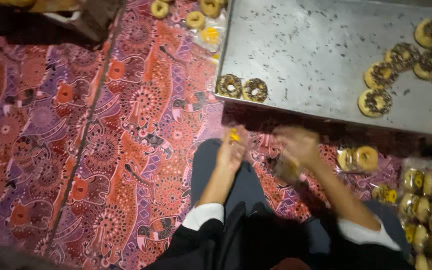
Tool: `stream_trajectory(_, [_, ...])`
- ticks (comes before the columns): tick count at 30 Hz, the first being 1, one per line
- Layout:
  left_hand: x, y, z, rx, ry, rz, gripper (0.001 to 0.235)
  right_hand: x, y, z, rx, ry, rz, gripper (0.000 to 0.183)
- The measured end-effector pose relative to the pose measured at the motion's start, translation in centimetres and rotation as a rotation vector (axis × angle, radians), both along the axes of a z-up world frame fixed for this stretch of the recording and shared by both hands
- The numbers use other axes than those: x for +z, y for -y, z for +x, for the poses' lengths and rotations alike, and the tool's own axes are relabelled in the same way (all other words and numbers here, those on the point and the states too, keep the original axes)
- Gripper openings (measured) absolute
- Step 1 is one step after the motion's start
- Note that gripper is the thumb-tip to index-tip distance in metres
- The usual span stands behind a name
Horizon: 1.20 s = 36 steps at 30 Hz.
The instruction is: The person sits on a patterned rug and packages donuts from a metal tray into clear plastic bags. They pick up donuts, place them into bags, and arrange the filled bags on the floor.
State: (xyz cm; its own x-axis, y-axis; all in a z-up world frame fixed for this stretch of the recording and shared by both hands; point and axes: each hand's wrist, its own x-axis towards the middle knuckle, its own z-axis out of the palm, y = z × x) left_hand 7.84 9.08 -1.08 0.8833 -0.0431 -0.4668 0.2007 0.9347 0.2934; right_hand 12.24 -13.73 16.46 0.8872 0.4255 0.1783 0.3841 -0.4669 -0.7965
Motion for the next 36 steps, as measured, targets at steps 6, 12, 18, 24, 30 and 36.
stream_trajectory(6, [-3.6, -5.7, -0.5, 0.201, 0.132, -0.284, 0.031, -3.7, -0.7, 18.7, 0.380, -0.001, -0.230, 0.127])
stream_trajectory(12, [-1.7, -5.2, -0.9, 0.118, 0.000, -0.154, 0.043, -3.6, -2.7, 16.6, 0.128, -0.320, -0.050, 0.116])
stream_trajectory(18, [2.3, -0.1, -0.5, 0.083, 0.075, -0.234, 0.046, -6.6, -2.5, 17.0, 0.223, -0.087, -0.124, 0.120])
stream_trajectory(24, [4.8, 1.7, -2.7, 0.104, 0.060, -0.311, 0.051, 0.3, 0.0, 10.7, -0.121, 0.043, 0.005, 0.118])
stream_trajectory(30, [7.0, 4.5, -3.5, -0.015, 0.100, -0.206, 0.055, 2.6, 6.1, -10.3, -0.289, 0.101, 0.228, 0.123])
stream_trajectory(36, [11.2, 13.4, -8.1, -0.080, 0.434, -0.410, 0.043, 1.1, 5.3, -17.4, -0.501, 0.230, 0.132, 0.130])
